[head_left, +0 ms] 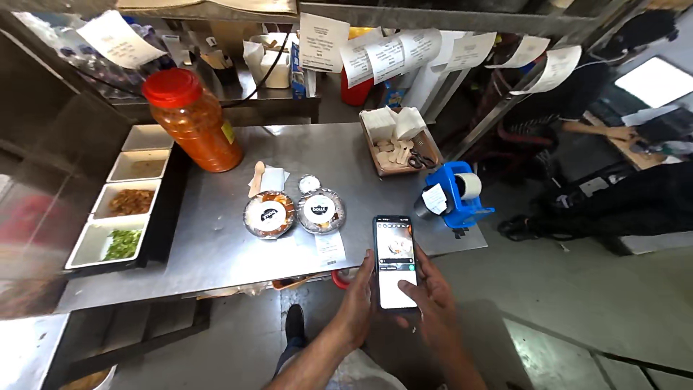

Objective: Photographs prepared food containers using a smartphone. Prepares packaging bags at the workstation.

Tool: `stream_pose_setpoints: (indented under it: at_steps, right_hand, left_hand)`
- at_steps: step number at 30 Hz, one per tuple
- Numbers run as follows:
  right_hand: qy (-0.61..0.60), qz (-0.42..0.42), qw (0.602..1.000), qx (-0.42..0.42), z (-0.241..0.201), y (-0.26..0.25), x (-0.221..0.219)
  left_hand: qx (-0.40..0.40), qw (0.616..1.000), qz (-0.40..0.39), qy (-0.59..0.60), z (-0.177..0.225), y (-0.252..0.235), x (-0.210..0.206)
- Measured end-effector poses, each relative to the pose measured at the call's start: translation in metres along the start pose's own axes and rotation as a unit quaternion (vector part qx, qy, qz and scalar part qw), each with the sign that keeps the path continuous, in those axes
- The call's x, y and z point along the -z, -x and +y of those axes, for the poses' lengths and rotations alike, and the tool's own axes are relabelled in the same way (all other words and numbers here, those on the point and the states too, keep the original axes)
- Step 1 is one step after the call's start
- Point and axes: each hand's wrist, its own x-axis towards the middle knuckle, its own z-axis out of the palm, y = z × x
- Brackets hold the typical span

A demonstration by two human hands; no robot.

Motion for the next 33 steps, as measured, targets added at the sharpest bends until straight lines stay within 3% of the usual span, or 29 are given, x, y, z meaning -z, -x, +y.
stream_pose_setpoints:
  at_steps: [10,15,33]
  right_hand:
    - [0.008,0.001,1.000,0.008,0.005,0.002,0.003]
    - [0.014,0.011,0.999,-0.027,-0.007,0.008,0.004]
    - [-0.007,-0.010,1.000,0.000,-0.001,0.005,0.008]
  left_hand:
    - [-0.028,0.999,-0.015,-0.011,0.000,0.004,-0.001]
    - [-0.008,0.999,-0.032,-0.002,-0.005,0.000,0.001]
    - [-0.002,0.999,-0.034,0.014,0.002,-0.001,0.011]
